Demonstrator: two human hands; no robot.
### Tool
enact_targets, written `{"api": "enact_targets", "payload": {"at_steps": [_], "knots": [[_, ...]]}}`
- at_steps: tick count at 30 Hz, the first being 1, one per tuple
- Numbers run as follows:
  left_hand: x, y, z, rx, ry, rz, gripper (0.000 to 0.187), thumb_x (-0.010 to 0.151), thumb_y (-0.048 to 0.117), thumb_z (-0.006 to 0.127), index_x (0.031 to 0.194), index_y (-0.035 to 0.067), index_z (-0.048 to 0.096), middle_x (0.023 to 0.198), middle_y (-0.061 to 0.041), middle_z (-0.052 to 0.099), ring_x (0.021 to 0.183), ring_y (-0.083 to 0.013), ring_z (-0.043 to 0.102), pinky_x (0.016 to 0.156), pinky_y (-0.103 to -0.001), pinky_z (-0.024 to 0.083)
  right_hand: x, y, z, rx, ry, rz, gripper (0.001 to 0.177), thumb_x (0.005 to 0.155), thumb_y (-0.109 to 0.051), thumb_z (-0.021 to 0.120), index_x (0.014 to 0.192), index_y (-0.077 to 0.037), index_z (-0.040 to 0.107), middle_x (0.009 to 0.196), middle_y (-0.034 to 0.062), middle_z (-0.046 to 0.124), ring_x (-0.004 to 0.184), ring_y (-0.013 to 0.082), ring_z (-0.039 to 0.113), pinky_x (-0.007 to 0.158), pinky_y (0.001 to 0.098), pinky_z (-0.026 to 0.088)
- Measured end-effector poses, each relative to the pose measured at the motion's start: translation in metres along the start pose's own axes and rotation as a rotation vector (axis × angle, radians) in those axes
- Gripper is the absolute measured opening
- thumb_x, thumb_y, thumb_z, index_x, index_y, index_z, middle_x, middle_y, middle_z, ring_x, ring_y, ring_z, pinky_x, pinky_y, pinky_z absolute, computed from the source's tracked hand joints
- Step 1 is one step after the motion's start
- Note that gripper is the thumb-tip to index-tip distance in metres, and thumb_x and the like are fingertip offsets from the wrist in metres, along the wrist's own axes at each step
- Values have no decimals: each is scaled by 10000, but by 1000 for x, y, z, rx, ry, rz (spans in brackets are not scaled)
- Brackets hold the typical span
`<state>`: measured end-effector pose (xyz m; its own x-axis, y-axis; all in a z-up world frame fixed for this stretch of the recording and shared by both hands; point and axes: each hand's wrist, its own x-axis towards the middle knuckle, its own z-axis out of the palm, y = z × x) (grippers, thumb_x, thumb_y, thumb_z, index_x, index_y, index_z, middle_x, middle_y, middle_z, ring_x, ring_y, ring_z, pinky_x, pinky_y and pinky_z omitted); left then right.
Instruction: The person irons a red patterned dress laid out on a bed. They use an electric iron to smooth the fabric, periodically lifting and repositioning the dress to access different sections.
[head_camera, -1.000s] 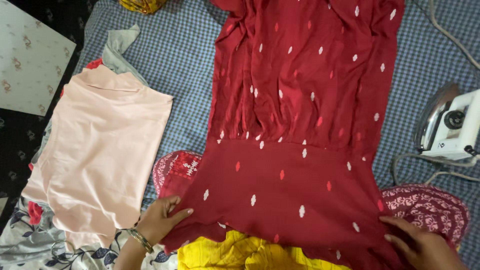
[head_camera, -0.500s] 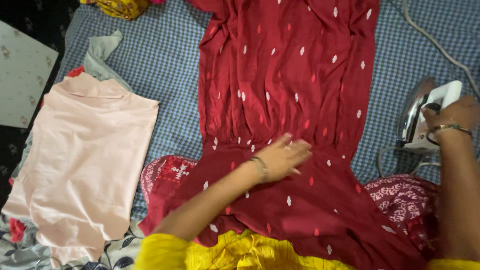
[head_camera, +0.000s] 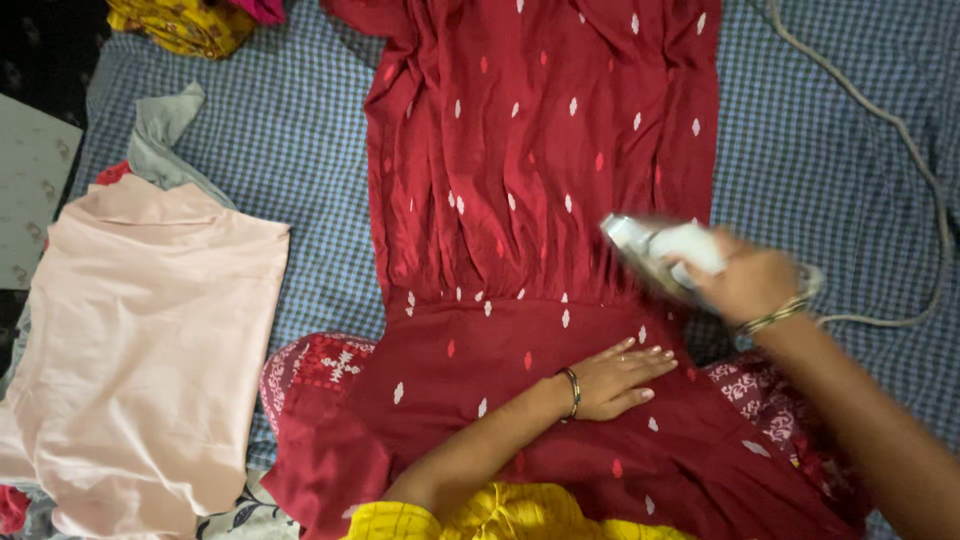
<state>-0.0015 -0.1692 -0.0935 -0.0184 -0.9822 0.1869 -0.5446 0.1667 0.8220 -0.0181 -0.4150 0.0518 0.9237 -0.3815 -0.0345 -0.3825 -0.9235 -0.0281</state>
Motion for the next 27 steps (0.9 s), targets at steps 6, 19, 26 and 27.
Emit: {"api": "enact_targets", "payload": {"at_steps": [6, 19, 26, 27], "knots": [[0, -3, 3, -81, -19, -47, 594, 1099, 356, 380, 1609, 56, 328, 1665, -151, 370, 1575, -301, 309, 1329, -525, 132, -4, -49, 20, 52, 83, -322, 588, 917, -595, 581, 1028, -21, 641, 868, 168, 757, 626, 314, 736, 492, 418, 566], [1, -7, -2, -266, -4, -102, 566, 1137, 346, 264, 1626, 62, 294, 1655, -134, 386, 1570, -282, 317, 1334, -502, 109, 129, 4, 47, -120, 143, -143, 677, 997, -726, 528, 992, -59, 639, 808, 155, 733, 652, 340, 727, 541, 459, 562], [4, -12, -1, -293, -13, -116, 557, 1145, 359, 222, 1624, 89, 308, 1634, -128, 421, 1565, -273, 335, 1336, -494, 111, 212, 30, 49, -194, 292, -126, 738, 1056, -772, 553, 959, -44, 633, 778, 140, 716, 627, 307, 703, 535, 430, 539], [3, -14, 1, -291, -10, -117, 555, 1146, 357, 218, 1625, 92, 311, 1635, -126, 420, 1566, -271, 330, 1339, -495, 111, 219, 32, 48, -186, 246, -101, 742, 1052, -763, 538, 963, -32, 634, 775, 150, 718, 639, 316, 707, 552, 441, 541]]}}
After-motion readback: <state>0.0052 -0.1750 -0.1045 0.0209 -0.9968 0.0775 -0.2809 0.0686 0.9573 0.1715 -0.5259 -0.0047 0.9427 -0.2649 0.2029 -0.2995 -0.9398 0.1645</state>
